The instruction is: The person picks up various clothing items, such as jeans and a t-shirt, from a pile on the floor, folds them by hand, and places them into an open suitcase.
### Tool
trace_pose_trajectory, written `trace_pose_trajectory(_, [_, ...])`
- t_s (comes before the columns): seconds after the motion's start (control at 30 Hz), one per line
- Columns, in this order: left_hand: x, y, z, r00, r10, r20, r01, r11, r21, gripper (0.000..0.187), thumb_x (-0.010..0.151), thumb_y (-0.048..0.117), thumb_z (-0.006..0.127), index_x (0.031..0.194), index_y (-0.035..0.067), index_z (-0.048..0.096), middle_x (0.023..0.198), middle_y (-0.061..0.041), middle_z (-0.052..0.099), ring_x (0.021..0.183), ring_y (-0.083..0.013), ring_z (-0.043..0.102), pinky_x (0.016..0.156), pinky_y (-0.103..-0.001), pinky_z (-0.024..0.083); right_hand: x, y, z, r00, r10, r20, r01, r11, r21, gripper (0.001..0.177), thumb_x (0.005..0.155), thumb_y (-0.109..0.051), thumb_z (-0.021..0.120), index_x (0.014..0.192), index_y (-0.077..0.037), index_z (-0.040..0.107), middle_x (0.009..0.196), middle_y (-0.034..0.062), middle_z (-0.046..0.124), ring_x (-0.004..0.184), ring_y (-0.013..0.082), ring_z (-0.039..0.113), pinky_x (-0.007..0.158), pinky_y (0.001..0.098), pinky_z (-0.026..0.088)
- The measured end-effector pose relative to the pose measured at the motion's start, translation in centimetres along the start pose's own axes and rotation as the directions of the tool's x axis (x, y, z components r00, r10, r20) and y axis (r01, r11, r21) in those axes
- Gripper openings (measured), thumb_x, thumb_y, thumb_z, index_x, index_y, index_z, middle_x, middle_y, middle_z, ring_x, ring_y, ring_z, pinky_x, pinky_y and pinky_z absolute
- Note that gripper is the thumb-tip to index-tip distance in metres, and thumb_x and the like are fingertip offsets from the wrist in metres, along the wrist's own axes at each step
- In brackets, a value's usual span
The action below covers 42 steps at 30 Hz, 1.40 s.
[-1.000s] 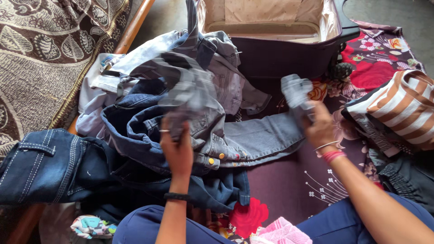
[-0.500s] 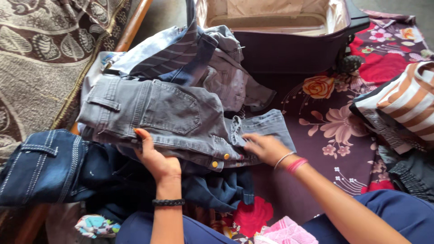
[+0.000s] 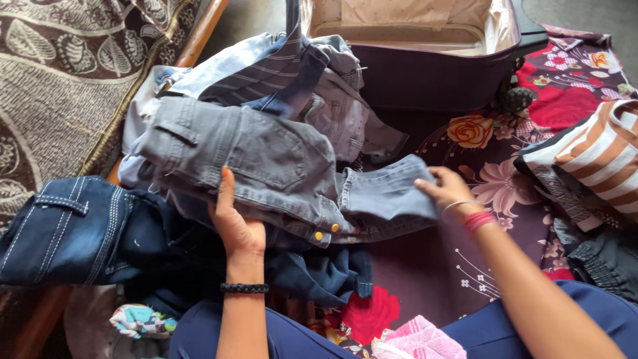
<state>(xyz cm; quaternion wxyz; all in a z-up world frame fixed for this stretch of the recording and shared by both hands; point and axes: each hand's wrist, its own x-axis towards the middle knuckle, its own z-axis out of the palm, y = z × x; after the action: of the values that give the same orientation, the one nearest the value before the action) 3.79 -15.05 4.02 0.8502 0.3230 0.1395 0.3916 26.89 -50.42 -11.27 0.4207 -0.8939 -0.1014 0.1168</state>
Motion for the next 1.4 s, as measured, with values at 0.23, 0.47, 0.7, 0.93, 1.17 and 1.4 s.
trace_pose_trajectory(0.23, [-1.3, -3.8, 1.0, 0.960, -0.222, 0.168, 0.207, 0.973, 0.104, 0.042, 0.093, 0.010, 0.074, 0.133, 0.005, 0.062, 0.127, -0.004, 0.066, 0.119, -0.0171, 0.062, 0.101, -0.035, 0.048, -0.3, 0.0, -14.2, 0.986, -0.122, -0.113, 0.127, 0.991, 0.037, 0.054, 0.086, -0.031, 0.078, 0.132, -0.003, 0.069, 0.111, 0.0112, 0.073, 0.096, 0.0184, 0.067, 0.083, 0.0321, 0.053])
trace_pose_trajectory(0.47, [1.1, -11.7, -3.1, 0.935, -0.349, -0.061, 0.338, 0.828, 0.447, 0.041, 0.093, 0.017, 0.073, 0.126, -0.006, 0.070, 0.124, -0.007, 0.073, 0.111, -0.0181, 0.067, 0.096, -0.033, 0.050, -1.5, 6.8, -13.5, 0.946, -0.266, -0.183, 0.169, 0.891, -0.421, 0.062, 0.082, -0.033, 0.080, 0.133, -0.001, 0.064, 0.124, 0.0222, 0.070, 0.117, 0.0354, 0.067, 0.098, 0.0441, 0.052])
trace_pose_trajectory(0.7, [0.6, -12.0, -4.7, 0.967, -0.245, 0.069, 0.162, 0.803, 0.573, 0.042, 0.096, 0.024, 0.069, 0.127, -0.003, 0.067, 0.122, -0.005, 0.071, 0.109, -0.0157, 0.063, 0.094, -0.032, 0.048, -4.2, 0.3, -0.8, 0.903, -0.411, 0.127, 0.414, 0.749, -0.518, 0.078, 0.082, -0.047, 0.077, 0.140, -0.003, 0.050, 0.144, 0.0325, 0.047, 0.135, 0.0451, 0.048, 0.111, 0.0458, 0.042])
trace_pose_trajectory(0.93, [-1.7, -8.2, -1.7, 0.945, -0.273, 0.181, -0.242, -0.211, 0.947, 0.058, 0.106, 0.055, 0.050, 0.107, 0.003, 0.075, 0.105, -0.023, 0.073, 0.104, -0.0375, 0.067, 0.090, -0.044, 0.052, -5.2, -0.2, 1.8, 0.921, -0.340, 0.189, 0.367, 0.598, -0.712, 0.078, 0.081, -0.056, 0.072, 0.145, -0.021, 0.044, 0.155, 0.0338, 0.032, 0.143, 0.0499, 0.036, 0.110, 0.0543, 0.041])
trace_pose_trajectory(1.17, [-3.7, -2.1, 2.4, 0.851, -0.525, -0.002, -0.087, -0.146, 0.986, 0.059, 0.097, 0.055, 0.050, 0.089, 0.008, 0.084, 0.082, -0.011, 0.082, 0.082, -0.0248, 0.078, 0.082, -0.039, 0.058, -4.5, -1.4, -0.2, 0.955, -0.283, 0.088, 0.273, 0.722, -0.635, 0.064, 0.077, -0.039, 0.075, 0.133, -0.022, 0.049, 0.150, 0.0270, 0.043, 0.132, 0.0443, 0.050, 0.094, 0.0497, 0.054])
trace_pose_trajectory(1.4, [-2.5, -2.9, 1.7, 0.934, -0.355, 0.044, -0.024, 0.060, 0.998, 0.044, 0.097, 0.041, 0.058, 0.104, 0.001, 0.075, 0.084, -0.011, 0.080, 0.068, -0.0220, 0.078, 0.068, -0.034, 0.059, -2.6, -2.0, -2.5, 0.995, -0.022, -0.096, -0.025, 0.887, -0.462, 0.047, 0.085, -0.027, 0.072, 0.127, -0.018, 0.052, 0.098, 0.0199, 0.073, 0.092, 0.0419, 0.070, 0.084, 0.0499, 0.055])
